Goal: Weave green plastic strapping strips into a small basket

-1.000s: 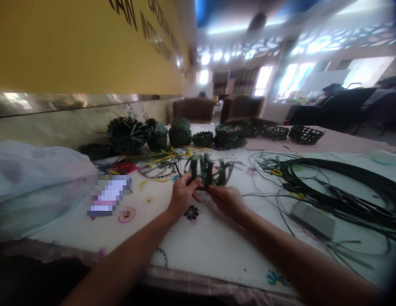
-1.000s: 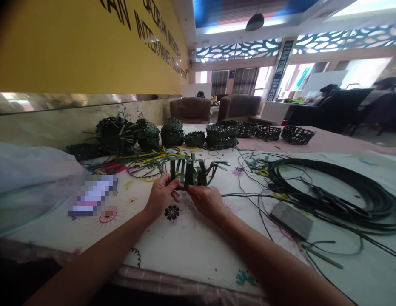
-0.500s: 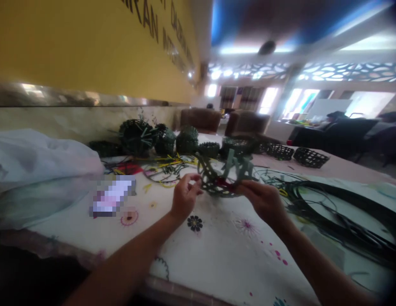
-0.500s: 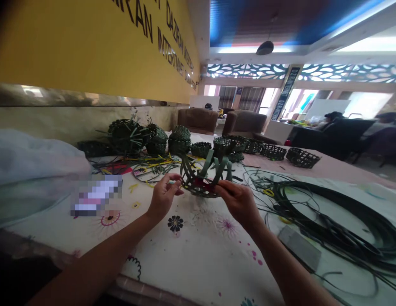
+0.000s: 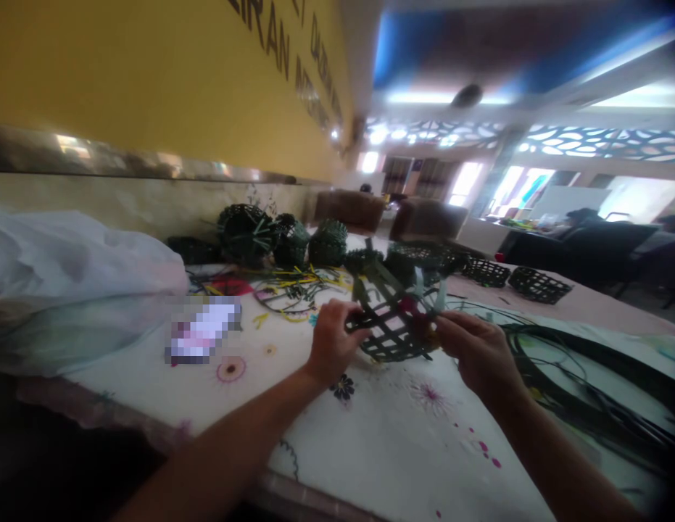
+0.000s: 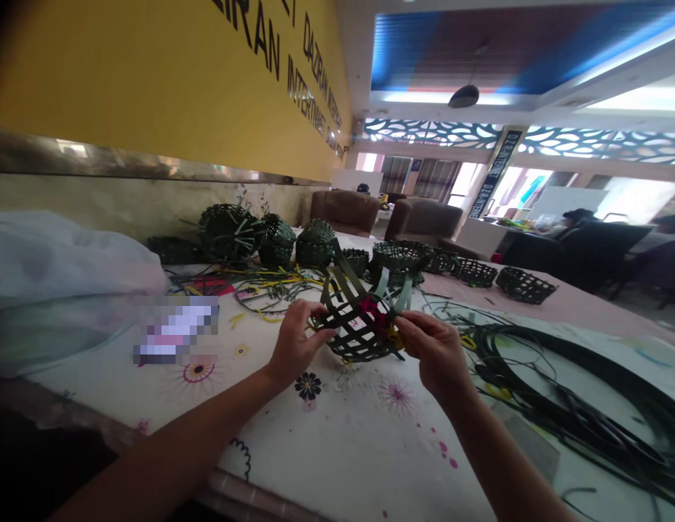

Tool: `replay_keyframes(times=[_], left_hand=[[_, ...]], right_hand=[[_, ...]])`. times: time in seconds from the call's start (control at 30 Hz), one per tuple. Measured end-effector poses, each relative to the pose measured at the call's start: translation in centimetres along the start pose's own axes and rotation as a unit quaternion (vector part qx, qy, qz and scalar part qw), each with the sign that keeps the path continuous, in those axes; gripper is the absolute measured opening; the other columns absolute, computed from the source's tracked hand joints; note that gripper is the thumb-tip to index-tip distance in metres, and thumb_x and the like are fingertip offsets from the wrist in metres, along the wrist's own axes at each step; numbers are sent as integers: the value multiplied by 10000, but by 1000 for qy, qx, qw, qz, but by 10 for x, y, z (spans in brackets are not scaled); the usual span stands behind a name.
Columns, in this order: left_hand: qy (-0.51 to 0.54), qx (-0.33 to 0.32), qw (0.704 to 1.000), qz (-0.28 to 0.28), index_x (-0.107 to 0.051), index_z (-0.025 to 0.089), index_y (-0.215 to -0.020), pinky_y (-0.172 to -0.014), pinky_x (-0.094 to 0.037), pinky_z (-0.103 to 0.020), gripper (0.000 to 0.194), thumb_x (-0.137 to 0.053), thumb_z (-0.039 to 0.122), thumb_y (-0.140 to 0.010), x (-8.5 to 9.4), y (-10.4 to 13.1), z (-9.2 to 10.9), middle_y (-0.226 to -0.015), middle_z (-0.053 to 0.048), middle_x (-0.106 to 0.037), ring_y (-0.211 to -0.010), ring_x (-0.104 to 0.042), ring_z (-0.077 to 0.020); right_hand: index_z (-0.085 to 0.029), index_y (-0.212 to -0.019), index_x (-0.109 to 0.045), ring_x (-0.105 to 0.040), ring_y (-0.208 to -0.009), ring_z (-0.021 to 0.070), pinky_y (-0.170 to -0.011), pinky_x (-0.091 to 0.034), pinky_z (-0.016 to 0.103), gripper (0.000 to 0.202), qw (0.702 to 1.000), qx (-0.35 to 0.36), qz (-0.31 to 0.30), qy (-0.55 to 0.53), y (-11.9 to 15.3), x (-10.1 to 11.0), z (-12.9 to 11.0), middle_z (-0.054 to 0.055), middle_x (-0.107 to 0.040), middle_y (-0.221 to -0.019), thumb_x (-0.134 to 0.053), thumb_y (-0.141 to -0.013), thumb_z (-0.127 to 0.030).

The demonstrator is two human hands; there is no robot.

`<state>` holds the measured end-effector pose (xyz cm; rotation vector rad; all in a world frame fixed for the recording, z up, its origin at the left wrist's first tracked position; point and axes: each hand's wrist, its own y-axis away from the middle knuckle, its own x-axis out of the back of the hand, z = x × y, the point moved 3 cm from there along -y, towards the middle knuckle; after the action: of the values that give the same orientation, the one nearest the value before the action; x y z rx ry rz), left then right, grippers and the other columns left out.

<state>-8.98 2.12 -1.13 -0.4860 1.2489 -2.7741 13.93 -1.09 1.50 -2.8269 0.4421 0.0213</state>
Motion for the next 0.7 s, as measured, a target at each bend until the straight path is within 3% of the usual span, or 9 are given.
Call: replay_keyframes(times=[0.17,0.27,0.47,0.6,0.7], left_hand=[[6,1,1000,14,-565,190,-875,-787,-412,-299,90,-626,151,-821,-1,1,-6,-869,-23,-557,-851,-519,-178],[9,21,1000,14,-561,186,-843,-768,-415,-286,85,-618,131,-811,-2,-1,-16,-842,-14,-549,-823,-522,-167],[-7,42,999,-27,-580,173,-868,-780,-445,-301,84,-624,137,-806,-7,-2,-21,-861,-25,-567,-836,-547,-171],[-78,-7,996,30,-570,172,-1026,-876,-460,-374,224,-646,189,-815,-3,-2,-10,-1011,-76,-570,-991,-543,-223],[-108,-89,988,66,-544,179,-1122,-951,-449,-409,295,-630,222,-843,2,0,5,-1125,-107,-560,-1101,-524,-243]], right_hand=[[-159,-773,-731,-445,-446,85,-410,-315,211,277,999,-28,-25,-15,5,-11,2,6,-595,-552,-815,-604,-362],[-156,-761,-731,-500,-460,108,-421,-357,223,301,999,-26,-6,-29,7,-16,8,20,-628,-568,-819,-577,-378],[-164,-781,-743,-586,-575,156,-516,-431,254,225,994,91,-22,61,9,-18,6,34,-687,-655,-725,-709,-376],[-158,-792,-740,-595,-600,168,-542,-447,260,229,976,162,-39,140,12,-16,-5,33,-686,-666,-643,-790,-365],[-155,-809,-732,-611,-621,178,-554,-446,260,249,959,205,-48,188,15,-17,-7,40,-690,-685,-590,-838,-357]])
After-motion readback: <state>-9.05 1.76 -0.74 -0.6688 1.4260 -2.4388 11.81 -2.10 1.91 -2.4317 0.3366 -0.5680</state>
